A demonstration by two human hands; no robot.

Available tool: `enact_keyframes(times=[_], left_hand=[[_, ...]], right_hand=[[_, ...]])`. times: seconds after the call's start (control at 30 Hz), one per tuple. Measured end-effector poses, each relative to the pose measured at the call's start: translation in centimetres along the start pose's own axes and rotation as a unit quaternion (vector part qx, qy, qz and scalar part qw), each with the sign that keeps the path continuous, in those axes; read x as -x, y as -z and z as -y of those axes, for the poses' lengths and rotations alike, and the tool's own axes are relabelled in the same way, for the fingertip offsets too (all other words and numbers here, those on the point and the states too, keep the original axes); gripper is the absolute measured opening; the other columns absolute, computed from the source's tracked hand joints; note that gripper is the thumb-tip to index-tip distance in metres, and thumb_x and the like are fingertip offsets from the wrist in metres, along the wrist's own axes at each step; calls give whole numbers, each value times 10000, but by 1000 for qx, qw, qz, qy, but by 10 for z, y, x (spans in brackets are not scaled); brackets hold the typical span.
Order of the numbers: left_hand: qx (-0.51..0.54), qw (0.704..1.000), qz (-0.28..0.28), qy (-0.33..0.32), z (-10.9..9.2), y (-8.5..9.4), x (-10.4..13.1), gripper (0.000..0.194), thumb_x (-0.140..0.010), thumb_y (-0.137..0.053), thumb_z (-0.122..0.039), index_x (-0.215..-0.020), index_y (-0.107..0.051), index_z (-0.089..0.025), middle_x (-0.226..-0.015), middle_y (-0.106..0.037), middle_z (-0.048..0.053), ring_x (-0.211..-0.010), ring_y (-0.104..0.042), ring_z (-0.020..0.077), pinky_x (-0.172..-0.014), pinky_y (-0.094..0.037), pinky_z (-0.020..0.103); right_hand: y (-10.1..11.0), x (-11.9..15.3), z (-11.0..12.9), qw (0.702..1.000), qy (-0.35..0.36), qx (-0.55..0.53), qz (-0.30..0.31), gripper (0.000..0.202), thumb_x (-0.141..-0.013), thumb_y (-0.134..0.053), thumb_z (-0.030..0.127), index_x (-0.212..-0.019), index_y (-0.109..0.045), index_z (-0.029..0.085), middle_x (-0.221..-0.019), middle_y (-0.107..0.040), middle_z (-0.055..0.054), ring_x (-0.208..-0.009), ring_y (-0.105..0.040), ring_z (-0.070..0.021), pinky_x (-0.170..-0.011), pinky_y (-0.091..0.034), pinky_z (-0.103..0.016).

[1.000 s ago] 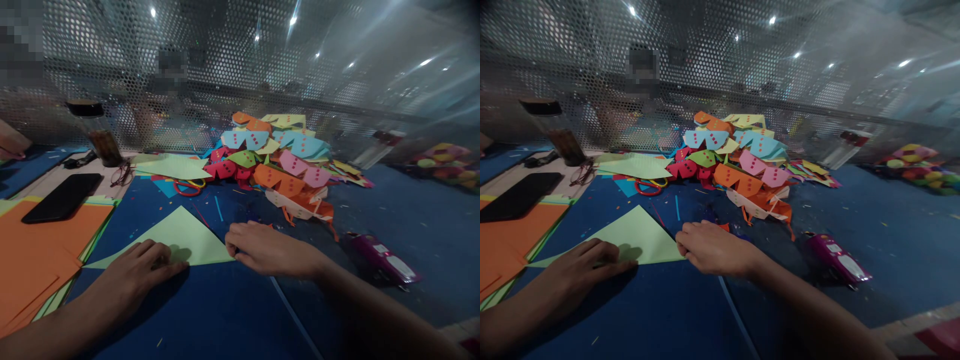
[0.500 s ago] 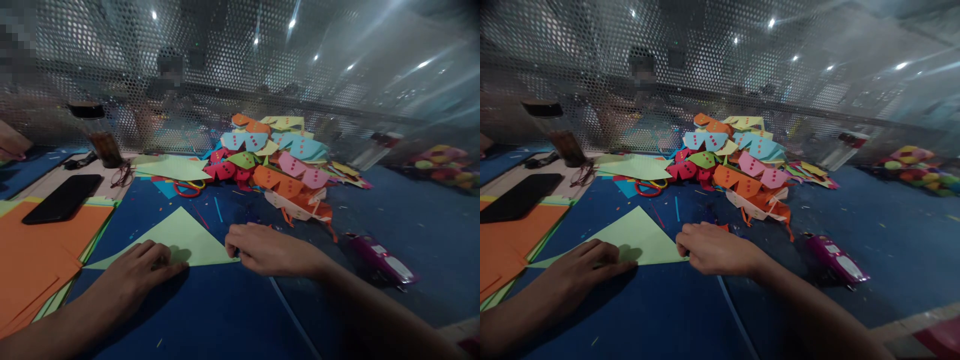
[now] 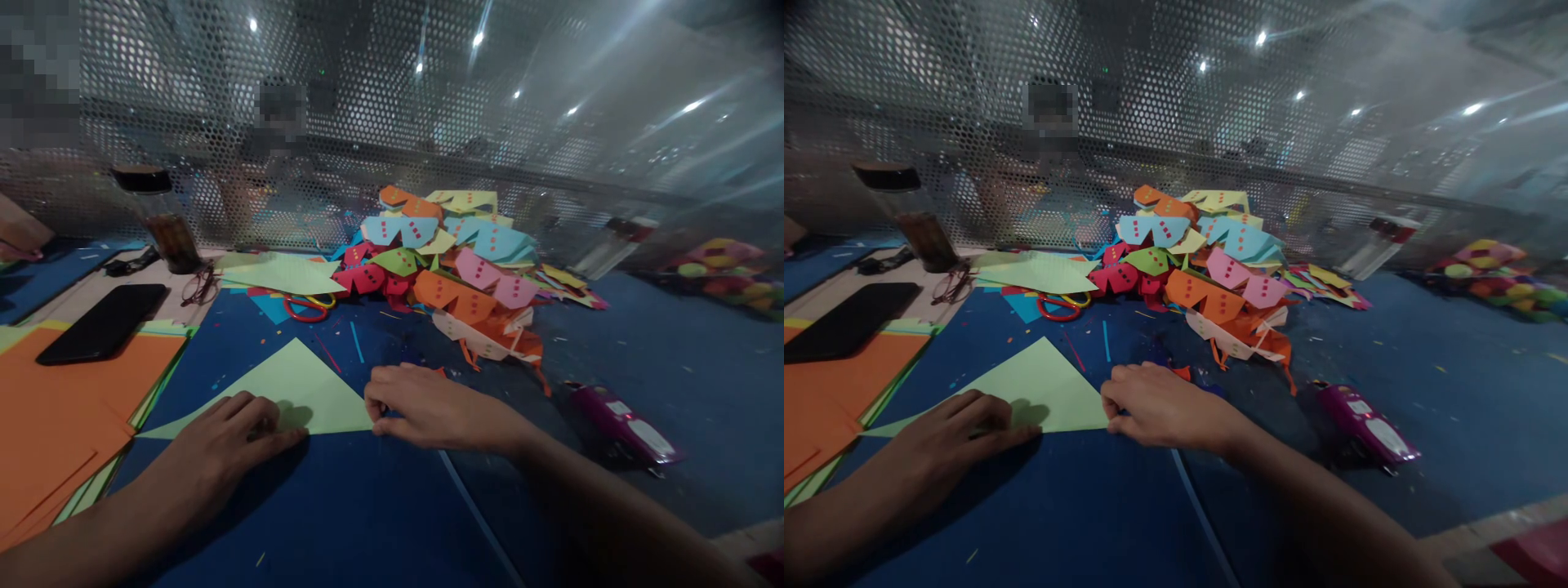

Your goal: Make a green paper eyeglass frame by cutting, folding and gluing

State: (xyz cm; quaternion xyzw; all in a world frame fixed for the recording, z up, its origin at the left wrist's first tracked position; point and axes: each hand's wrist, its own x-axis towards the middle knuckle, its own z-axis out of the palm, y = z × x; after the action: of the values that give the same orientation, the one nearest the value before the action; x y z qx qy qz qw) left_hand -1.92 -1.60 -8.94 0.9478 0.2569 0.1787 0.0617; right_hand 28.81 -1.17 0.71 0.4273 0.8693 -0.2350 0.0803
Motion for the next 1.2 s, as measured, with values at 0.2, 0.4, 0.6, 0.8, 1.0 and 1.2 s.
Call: enact_keyframes(times=[0.2, 0.4, 0.6, 0.8, 1.0, 1.2], left_hand=[[0, 1000, 4, 5, 0, 1, 0, 517, -963, -361, -41, -1324, -597, -327, -992, -614, 49, -856, -559, 191, -767, -440, 322], [2, 1000, 4, -3, -1, 2, -1, 504, -966, -365, -45, -1324, -592, -319, -999, -616, 51, -870, -572, 190, -774, -447, 317], [-8, 1000, 4, 3, -1, 1, -1, 507, -973, -357, -42, -1325, -583, -328, -998, -611, 52, -869, -579, 192, -776, -454, 325], [-8, 1000, -2, 1, 0, 1, -1, 518, -959, -354, -39, -1318, -594, -327, -984, -618, 50, -863, -582, 194, -773, -461, 330], [-17, 1000, 5, 1, -1, 1, -2, 539, -951, -343, -19, -1322, -586, -325, -997, -629, 54, -884, -593, 201, -774, -474, 336], [-12, 1000, -12, -3, -2, 2, -3, 495, -940, -373, -31, -1267, -618, -312, -982, -631, 54, -845, -582, 195, -758, -468, 331]], right_hand=[[-3, 1, -5, 1000, 12, -17, -11, 36, -916, -635, 219, -886, -625, 203, -961, -611, -8, -898, -586, -166, -807, -369, -316], [-3, -3, -7, 999, 12, -28, -8, 51, -902, -638, 187, -853, -625, 198, -937, -616, -2, -877, -579, -158, -747, -345, -290], [-3, -4, -7, 999, 5, -34, -8, 85, -907, -660, 230, -841, -623, 193, -943, -630, -6, -866, -584, -161, -732, -335, -288], [-6, -5, -3, 999, -2, -18, -29, 86, -907, -665, 232, -844, -613, 205, -934, -639, -15, -833, -573, -167, -741, -343, -299], [-17, -10, -6, 997, 8, -10, -80, 262, -883, -723, 409, -813, -582, 198, -870, -632, -1, -773, -545, -158, -699, -329, -302], [-31, -20, 7, 991, 21, -18, -132, 175, -916, -691, 326, -865, -596, 188, -911, -627, -15, -873, -546, -170, -735, -350, -292]])
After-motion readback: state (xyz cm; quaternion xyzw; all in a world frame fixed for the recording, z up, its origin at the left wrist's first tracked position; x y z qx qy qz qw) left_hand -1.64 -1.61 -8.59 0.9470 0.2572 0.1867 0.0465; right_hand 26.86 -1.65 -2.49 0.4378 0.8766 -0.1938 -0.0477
